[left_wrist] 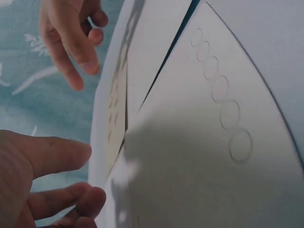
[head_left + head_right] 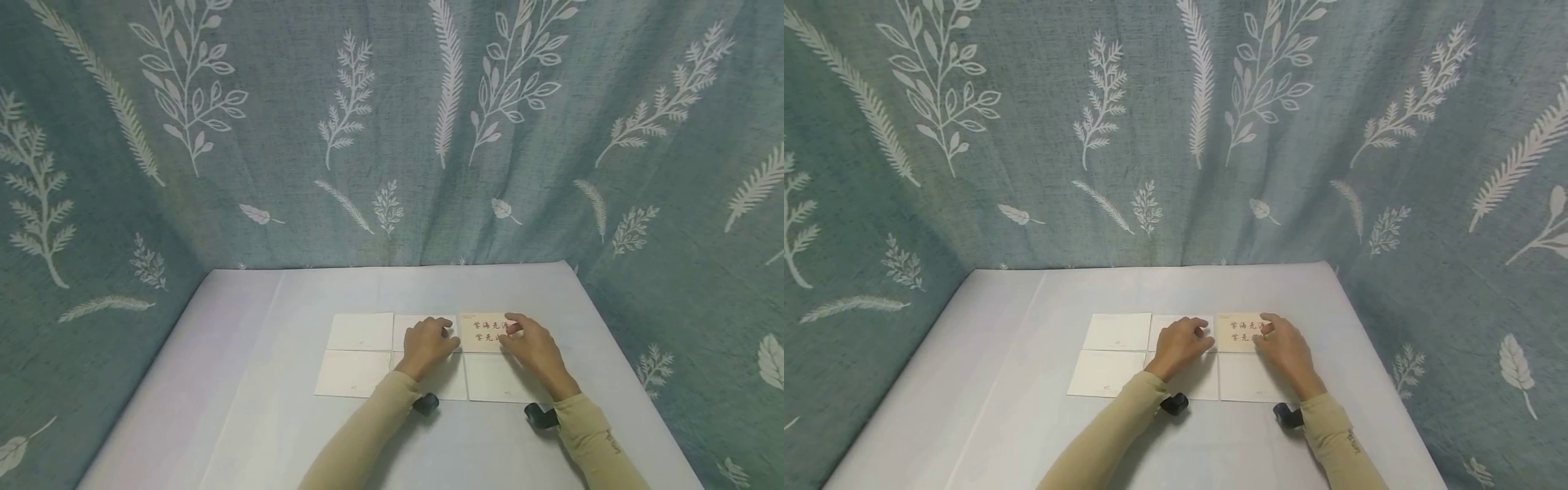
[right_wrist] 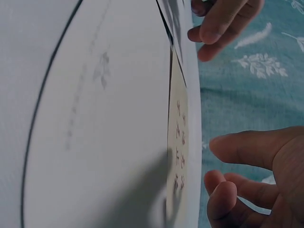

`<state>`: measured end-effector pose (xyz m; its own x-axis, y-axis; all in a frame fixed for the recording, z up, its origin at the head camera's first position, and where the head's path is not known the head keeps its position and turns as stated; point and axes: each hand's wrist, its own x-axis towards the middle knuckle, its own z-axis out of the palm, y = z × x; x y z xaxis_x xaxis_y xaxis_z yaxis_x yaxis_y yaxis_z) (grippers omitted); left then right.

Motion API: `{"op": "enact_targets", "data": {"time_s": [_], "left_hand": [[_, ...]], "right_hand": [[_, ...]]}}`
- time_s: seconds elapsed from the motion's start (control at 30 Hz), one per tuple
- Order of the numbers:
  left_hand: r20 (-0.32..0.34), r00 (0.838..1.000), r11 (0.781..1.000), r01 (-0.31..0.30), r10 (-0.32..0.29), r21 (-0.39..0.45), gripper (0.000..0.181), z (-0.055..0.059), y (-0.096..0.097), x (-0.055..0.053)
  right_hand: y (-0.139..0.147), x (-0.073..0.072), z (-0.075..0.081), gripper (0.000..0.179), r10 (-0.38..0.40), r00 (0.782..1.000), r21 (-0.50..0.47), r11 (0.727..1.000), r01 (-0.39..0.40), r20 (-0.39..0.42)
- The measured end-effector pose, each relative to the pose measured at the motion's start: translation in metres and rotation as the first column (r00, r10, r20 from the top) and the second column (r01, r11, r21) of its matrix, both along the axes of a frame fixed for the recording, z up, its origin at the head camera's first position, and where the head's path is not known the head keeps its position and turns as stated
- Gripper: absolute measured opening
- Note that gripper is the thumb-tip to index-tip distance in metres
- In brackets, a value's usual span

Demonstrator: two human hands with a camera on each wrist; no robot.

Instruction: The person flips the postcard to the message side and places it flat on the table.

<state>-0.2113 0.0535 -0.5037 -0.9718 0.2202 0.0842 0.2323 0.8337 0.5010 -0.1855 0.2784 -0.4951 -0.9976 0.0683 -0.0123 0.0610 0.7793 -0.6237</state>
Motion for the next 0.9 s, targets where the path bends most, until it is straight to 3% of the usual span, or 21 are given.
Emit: {"op": "enact_targets", "data": {"time_s": [0.57, 0.77, 0.9], "left_hand": [[0.034, 0.998, 0.997, 0.045, -0.043, -0.058, 0.04, 0.0, 0.017, -0.004], [0.043, 0.997, 0.995, 0.064, -0.061, -0.079, 0.02, 0.001, 0.02, -0.006], [0.042, 0.996, 0.993, 0.078, -0.075, -0.086, 0.025, 0.001, 0.022, -0.006]], "right_hand": [[0.023, 0.003, -0.004, 0.063, -0.042, 0.997, -0.012, 0.999, 0.043, 0.065], [0.028, 0.002, -0.006, 0.066, -0.042, 0.994, 0.021, 0.999, 0.04, 0.101], [0.03, 0.002, -0.006, 0.066, -0.037, 0.992, 0.037, 0.999, 0.033, 0.12]]}}
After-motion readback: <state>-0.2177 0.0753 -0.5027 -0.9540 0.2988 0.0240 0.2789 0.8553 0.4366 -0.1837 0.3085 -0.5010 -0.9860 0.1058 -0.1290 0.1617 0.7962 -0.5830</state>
